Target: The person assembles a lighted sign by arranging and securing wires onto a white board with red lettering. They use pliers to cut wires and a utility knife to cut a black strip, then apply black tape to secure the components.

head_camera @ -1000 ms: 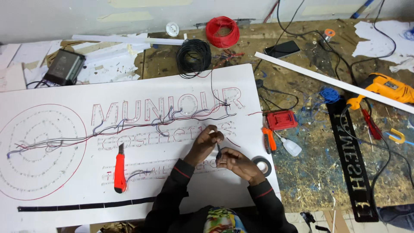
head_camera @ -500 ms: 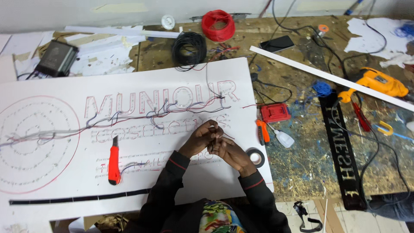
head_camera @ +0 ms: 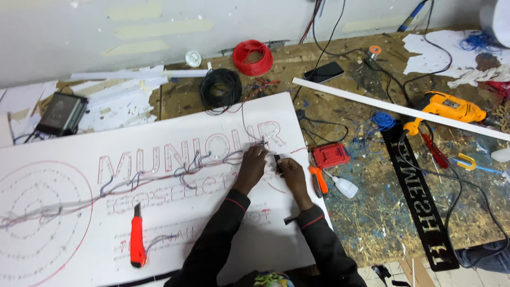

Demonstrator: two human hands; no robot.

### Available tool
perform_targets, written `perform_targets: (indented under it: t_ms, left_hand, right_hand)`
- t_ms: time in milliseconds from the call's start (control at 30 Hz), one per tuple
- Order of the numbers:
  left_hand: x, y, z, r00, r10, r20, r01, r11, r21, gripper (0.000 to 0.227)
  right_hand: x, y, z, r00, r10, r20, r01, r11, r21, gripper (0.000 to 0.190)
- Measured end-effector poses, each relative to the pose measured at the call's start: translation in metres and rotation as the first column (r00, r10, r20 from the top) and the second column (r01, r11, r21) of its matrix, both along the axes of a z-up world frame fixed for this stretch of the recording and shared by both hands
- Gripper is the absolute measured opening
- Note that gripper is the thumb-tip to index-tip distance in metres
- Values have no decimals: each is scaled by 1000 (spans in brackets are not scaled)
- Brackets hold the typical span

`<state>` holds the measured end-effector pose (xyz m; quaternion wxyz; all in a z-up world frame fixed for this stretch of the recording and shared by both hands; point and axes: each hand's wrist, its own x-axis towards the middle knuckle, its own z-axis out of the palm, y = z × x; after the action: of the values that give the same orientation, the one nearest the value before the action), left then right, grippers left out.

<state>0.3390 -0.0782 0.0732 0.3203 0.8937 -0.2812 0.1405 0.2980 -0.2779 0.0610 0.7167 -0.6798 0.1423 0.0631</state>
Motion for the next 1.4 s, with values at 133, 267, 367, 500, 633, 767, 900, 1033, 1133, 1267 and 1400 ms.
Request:
perform_targets:
  t_ms: [133,267,367,500,633,767,900,1033,1133,1267,1400]
  left_hand:
    - [17,0,-17,997,75,24,-78,985,154,23]
    - [22,-1,9,991,82,-109,-96,987,-129,18]
    - [34,7,-21,992,23,-126,-45,984,-170,18]
    - [38,13,-26,992,9,-129,-41,968,-249,17]
    - [28,19,4,982,-30,-188,-51,910,-411,15]
    - [43,8,-53,973,-12,-232,-121,826,-551,11]
    - [46,3,-54,969,68,-239,-193,813,-550,14]
    - [44,10,-41,959,17,-281,-185,792,-582,12]
    - [44,18,-30,957,-40,-287,-145,790,-595,13]
    - [38,25,-10,972,-104,-212,-16,866,-500,13]
    - [36,29,-6,964,-154,-218,26,868,-497,11]
  right_hand:
    - [7,8,2,998,-40,-55,45,993,109,26]
    - [27,25,31,994,-58,-94,73,982,175,36]
    - [65,28,-16,993,-99,-60,108,981,163,29]
    - [73,34,-11,994,-110,-25,111,989,98,29]
    - [63,44,13,982,-176,74,176,984,5,22]
    - [68,38,-15,969,-215,123,217,976,-5,19]
    - [59,38,-7,976,-186,111,181,982,53,19]
    - [41,50,-4,938,-335,89,324,939,114,12]
    - [51,49,-12,947,-316,62,313,948,58,10]
    - [79,39,-45,989,-148,-3,148,989,-14,3]
    - [75,35,-47,995,-101,-4,101,995,28,5]
